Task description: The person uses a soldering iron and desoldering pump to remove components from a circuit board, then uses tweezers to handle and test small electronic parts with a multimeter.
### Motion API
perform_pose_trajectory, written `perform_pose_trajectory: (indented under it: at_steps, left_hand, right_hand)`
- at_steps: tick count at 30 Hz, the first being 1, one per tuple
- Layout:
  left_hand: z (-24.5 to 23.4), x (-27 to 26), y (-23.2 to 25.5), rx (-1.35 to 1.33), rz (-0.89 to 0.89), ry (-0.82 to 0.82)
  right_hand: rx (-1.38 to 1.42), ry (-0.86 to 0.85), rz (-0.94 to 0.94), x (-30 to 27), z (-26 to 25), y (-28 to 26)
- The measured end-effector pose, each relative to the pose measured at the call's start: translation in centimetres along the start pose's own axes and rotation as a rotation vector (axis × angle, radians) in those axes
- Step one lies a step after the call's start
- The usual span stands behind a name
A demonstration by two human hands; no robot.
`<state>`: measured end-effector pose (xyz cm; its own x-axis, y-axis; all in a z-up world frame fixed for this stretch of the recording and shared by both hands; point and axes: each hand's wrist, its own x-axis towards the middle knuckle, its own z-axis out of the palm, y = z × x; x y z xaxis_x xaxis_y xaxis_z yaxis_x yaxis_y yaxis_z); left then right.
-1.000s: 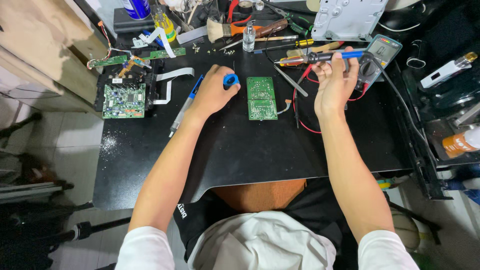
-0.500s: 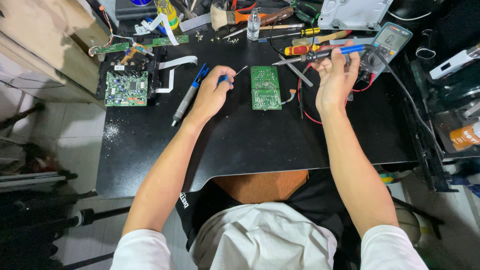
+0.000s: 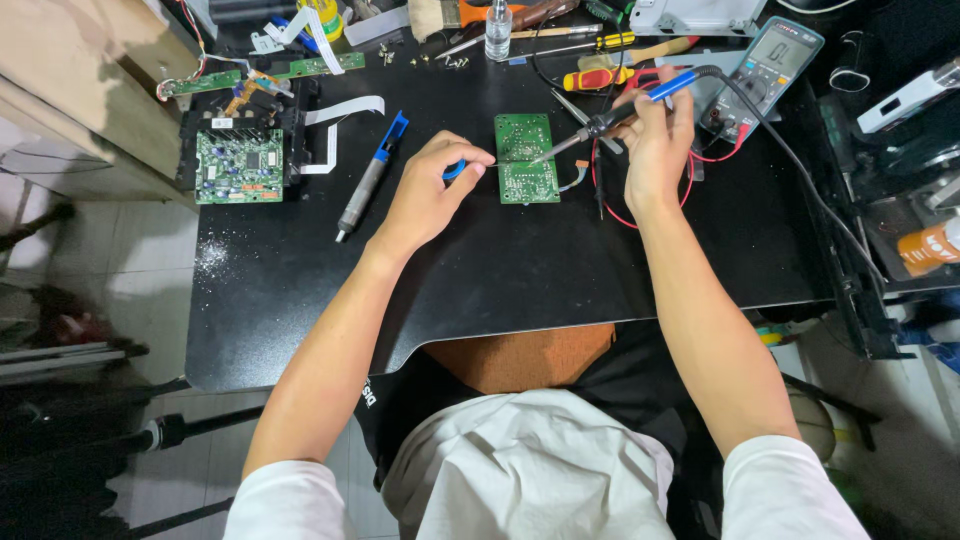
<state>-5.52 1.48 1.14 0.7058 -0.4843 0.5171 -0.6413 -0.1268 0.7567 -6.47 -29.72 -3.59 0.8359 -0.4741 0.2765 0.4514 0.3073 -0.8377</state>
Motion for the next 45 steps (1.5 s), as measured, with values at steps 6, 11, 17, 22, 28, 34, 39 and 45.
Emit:
perform_pose_trajectory:
  at_steps: [6, 11, 17, 22, 28, 34, 39, 45]
  left_hand:
    - [0.6, -0.1, 1.3, 0.02, 0.056, -0.03]
    - [1.0, -0.1, 1.5, 0.073, 0.068, -0.027]
    - [1.5, -0.2, 1.5, 0.093, 0.063, -0.026]
    - [1.5, -0.3, 1.7, 0.114, 0.068, -0.04]
    - [1.5, -0.3, 1.6, 0.111, 0.09, -0.021]
    - [1.6, -0.3, 1.5, 0.109, 0.113, -0.016]
    - [1.7, -0.3, 1.3, 0.115, 0.085, -0.026]
    - [1.7, -0.4, 1.4, 0.11, 0.098, -0.027]
  right_hand:
    - [-0.087, -0.027, 0.007, 0.0, -0.1, 0.3]
    - [-0.123, -0.056, 0.009, 0.0, -0.5, 0.6]
    - [-0.127, -0.065, 0.016, 0.2, -0.8, 1.0]
    - [-0.103, -0.055, 0.033, 0.3, -0.7, 1.0]
    - [-0.11, -0.068, 0.021, 0.2, -0.7, 1.0]
    - [-0.131, -0.057, 0.027, 0.3, -0.6, 1.1]
    - [-0.102, -0.082, 0.024, 0.2, -0.7, 1.1]
    - [-0.113, -0.088, 0.021, 0.0, -0.7, 1.0]
